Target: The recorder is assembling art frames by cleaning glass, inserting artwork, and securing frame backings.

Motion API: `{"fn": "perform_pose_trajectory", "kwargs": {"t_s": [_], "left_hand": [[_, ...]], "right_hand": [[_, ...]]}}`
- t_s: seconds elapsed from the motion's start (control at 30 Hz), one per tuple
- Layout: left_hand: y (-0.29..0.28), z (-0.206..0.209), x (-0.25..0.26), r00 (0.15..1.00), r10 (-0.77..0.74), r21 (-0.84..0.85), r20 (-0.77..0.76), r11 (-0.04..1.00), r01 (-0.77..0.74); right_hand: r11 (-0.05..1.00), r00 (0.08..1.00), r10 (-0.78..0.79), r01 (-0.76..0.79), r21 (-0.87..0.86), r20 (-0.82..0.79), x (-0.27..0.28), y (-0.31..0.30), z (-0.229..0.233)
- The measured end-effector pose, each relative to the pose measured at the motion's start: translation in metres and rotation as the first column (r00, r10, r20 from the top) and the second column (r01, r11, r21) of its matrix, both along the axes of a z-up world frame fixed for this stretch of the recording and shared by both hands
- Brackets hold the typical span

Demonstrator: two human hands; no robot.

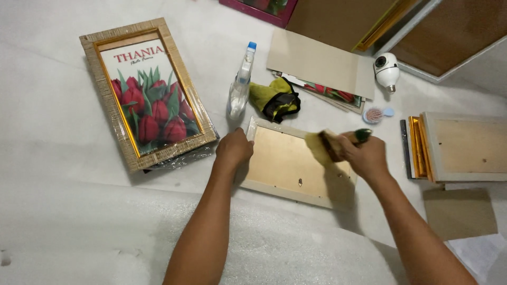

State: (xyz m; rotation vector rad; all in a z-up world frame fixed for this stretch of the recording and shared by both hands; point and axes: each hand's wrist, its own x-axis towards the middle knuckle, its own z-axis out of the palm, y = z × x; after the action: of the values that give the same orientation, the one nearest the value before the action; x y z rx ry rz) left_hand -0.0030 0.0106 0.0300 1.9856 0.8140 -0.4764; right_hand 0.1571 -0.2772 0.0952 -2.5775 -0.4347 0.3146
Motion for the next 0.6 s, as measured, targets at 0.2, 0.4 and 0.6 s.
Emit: {"fn": "perform_pose_trajectory", "kwargs": {"t_s": [0.2, 0.4, 0.6], "left_hand": [[-0.009, -0.018, 0.003, 0.999, 0.024, 0.151, 0.041, 0.988, -0.030], [-0.003, -0.011, 0.002, 1.000, -0.020, 0.062, 0.010, 0.998, 0.020], [0.005, -0.032, 0.001, 0.997, -0.065, 0.091, 0.028, 0.994, 0.062]], "right_hand": [[0.937, 0.962, -0.264, 0.274, -0.218, 0.074, 0.000, -0.045, 0.063], [0.912, 0.977, -0.024, 0.109, 0.396, -0.214, -0.103, 0.037, 0.061], [0.957, 0.930, 0.089, 0.020, 0.291, -0.357, -0.132, 0.060, 0.031]]}}
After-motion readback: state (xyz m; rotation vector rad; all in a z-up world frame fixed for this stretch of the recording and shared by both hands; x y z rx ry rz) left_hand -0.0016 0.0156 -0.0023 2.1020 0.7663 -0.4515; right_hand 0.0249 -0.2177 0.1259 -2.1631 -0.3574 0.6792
